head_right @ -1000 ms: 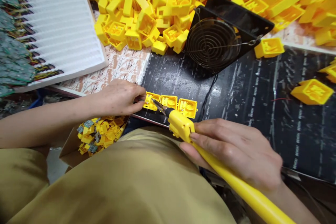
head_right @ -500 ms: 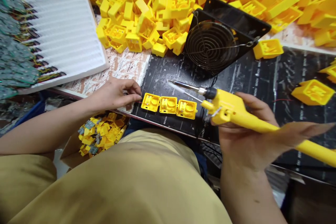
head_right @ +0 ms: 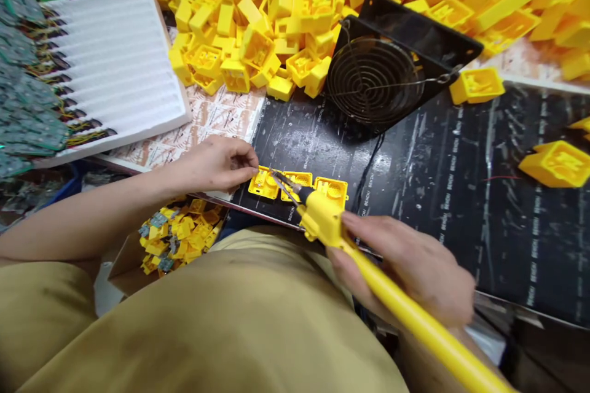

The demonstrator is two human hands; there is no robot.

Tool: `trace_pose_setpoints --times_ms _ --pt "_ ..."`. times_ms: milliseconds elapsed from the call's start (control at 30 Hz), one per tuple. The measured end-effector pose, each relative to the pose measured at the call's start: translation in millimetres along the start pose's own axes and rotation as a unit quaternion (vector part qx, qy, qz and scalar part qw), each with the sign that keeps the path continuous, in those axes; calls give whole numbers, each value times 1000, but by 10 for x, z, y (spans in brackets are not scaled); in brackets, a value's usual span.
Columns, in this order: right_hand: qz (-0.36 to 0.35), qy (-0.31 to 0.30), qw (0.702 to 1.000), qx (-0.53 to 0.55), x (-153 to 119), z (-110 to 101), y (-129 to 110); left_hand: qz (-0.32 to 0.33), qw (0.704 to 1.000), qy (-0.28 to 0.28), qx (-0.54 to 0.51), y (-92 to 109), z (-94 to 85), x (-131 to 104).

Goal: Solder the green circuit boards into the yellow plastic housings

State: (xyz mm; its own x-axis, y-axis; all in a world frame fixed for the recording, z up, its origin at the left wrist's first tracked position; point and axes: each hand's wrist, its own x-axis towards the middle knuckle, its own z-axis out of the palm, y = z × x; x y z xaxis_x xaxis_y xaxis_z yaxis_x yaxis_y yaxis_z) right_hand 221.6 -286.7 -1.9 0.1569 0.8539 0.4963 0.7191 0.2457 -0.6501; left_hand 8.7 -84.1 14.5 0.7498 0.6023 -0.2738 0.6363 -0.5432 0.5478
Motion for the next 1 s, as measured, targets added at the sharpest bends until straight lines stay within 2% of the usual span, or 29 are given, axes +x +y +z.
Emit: trace_pose_setpoints --times_ms 67,100,233,467,600,767,833,1000 --pt "-80 -63 995 7 7 -2 -20 13 998 -9 68 34 -10 40" --pt "-83 -74 994 6 10 10 -32 16 996 -15 90 49 -17 55" --pt "-5 -70 997 -27 -43 49 -90 14 993 -39 112 95 -50 87" --pt "-8 -87 995 -41 -56 20 -83 -2 992 -58 108 135 -73 129" --pt "-48 -101 993 -38 57 49 -69 -6 995 -68 73 113 -94 140" --pt "-73 -81 993 -33 155 55 -114 -7 996 -84 22 42 -142 50" --pt "-89 -87 992 -36 189 32 -137 -1 997 -77 22 27 -144 -11" --pt "-186 -137 972 -50 289 -50 -162 4 994 -77 78 48 -96 -117"
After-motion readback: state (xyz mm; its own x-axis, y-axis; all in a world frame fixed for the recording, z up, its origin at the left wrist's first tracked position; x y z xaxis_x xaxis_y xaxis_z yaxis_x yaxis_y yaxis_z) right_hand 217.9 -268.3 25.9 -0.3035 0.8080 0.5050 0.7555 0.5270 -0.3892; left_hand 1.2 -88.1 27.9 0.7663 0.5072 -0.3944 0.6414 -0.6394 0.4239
